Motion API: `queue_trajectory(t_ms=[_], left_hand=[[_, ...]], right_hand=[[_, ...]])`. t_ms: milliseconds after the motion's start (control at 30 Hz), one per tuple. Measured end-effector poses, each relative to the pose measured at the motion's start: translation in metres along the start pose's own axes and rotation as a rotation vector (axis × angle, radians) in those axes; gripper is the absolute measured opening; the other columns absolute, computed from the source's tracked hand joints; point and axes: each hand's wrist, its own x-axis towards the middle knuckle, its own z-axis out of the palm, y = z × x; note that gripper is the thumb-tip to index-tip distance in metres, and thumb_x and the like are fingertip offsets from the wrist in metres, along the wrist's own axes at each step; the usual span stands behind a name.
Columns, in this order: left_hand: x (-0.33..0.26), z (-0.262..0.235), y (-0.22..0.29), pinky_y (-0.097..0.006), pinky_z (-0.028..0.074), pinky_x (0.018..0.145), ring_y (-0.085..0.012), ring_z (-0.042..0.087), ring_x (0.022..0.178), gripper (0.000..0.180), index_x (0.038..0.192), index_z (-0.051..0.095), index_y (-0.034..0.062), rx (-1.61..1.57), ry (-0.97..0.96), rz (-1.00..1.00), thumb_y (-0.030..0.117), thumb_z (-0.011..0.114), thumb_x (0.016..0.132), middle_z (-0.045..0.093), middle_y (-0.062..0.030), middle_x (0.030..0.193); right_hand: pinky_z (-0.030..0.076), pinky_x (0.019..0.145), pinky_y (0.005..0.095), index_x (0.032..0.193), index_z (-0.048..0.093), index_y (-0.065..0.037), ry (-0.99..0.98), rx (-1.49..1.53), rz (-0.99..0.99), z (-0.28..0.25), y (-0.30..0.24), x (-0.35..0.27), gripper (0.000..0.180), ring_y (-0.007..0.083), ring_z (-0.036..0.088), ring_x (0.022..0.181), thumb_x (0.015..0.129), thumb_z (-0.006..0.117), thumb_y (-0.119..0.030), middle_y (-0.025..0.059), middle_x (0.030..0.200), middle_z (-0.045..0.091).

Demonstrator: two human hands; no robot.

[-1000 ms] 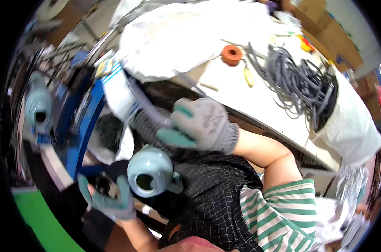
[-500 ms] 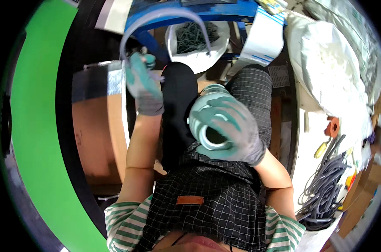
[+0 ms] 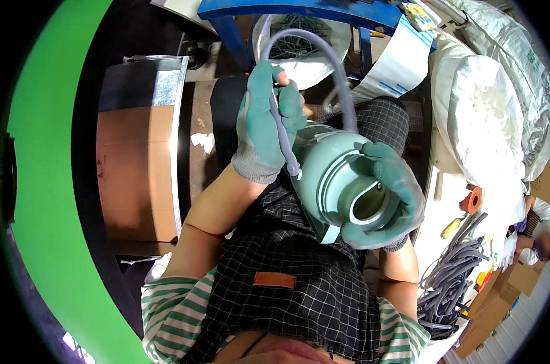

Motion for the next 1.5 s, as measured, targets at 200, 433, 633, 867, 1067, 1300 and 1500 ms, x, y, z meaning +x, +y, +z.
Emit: queue_trajectory(t_ms=[200, 433, 633, 867, 1067, 1300, 1500], left_hand=[[-0.006, -0.017, -0.009, -0.025, 0.036, 0.053, -0.009, 0.044, 0.057, 0.032, 0.103, 0.06, 0.0127, -0.016, -0.023, -0.058, 0.044, 0.054, 0.11, 0.049, 0.0038, 0.067], [-0.01, 0.003, -0.015, -0.028, 0.045, 0.065, -0.0118, 0.05, 0.067, 0.033, 0.102, 0.058, 0.01, 0.071, -0.05, -0.123, 0.041, 0.052, 0.111, 0.053, -0.0017, 0.076], [-0.034, -0.013, -0.053, -0.033, 0.048, 0.068, -0.0154, 0.06, 0.077, 0.027, 0.094, 0.061, 0.0088, 0.458, -0.616, 0.573, 0.034, 0.064, 0.102, 0.062, -0.0039, 0.091], [-0.036, 0.04, -0.03, -0.036, 0.048, 0.066, -0.0179, 0.063, 0.07, 0.041, 0.076, 0.064, 0.0146, 0.454, -0.864, 1.123, 0.051, 0.078, 0.088, 0.061, 0.0037, 0.075], [-0.013, -0.041, 0.015, -0.033, 0.036, 0.062, -0.0179, 0.042, 0.062, 0.042, 0.084, 0.051, 0.0162, -0.115, -0.45, -0.071, 0.05, 0.05, 0.109, 0.047, 0.0018, 0.067], [-0.067, -0.009, 0.021, -0.043, 0.045, 0.097, -0.0302, 0.056, 0.107, 0.033, 0.123, 0.058, 0.0073, 0.074, 0.042, 0.15, 0.035, 0.055, 0.106, 0.057, -0.0148, 0.115], [-0.123, -0.018, 0.006, -0.047, 0.047, 0.101, -0.0322, 0.06, 0.111, 0.03, 0.123, 0.061, 0.012, 0.799, -0.347, 0.528, 0.031, 0.064, 0.099, 0.062, -0.0131, 0.117]], right_hand=[[0.059, 0.102, 0.0511, 0.132, 0.064, -0.002, 0.046, 0.065, 0.005, 0.012, -0.014, 0.009, 0.093, 0.0405, 0.066, 0.123, 0.058, 0.106, -0.04, 0.0304, 0.137, 0.063], [0.058, 0.1, 0.058, 0.121, 0.065, -0.005, -0.191, -0.152, 0.007, -0.005, -0.024, 0.015, 0.066, 0.0451, 0.067, 0.122, 0.069, 0.099, -0.025, 0.0293, 0.131, 0.065], [0.056, 0.1, 0.0583, 0.126, 0.063, -0.007, -0.057, 0.305, 0.011, 0.019, -0.038, 0.034, 0.066, 0.043, 0.064, 0.124, 0.071, 0.095, -0.022, 0.0261, 0.134, 0.064], [0.053, 0.101, 0.0473, 0.142, 0.052, -0.005, 0.01, 0.394, 0.298, 0.013, -0.074, 0.026, 0.064, 0.0305, 0.064, 0.114, 0.09, 0.079, -0.03, 0.017, 0.138, 0.061], [0.053, 0.092, 0.0341, 0.16, 0.037, -0.007, 0.397, 0.303, 0.183, 0.003, -0.03, 0.05, 0.075, 0.018, 0.062, 0.101, 0.099, 0.071, -0.031, 0.0093, 0.129, 0.06], [0.046, 0.067, 0.0197, 0.169, 0.023, -0.008, 0.153, 0.92, 0.466, 0.017, 0.004, 0.059, 0.093, 0.0043, 0.055, 0.076, 0.088, 0.066, 0.001, 0.0031, 0.1, 0.062], [0.052, 0.081, 0.0198, 0.167, 0.029, -0.003, 0.165, 1.026, 0.458, 0.015, 0.0, 0.053, 0.089, 0.0018, 0.062, 0.088, 0.086, 0.065, 0.002, 0.0093, 0.127, 0.066]])
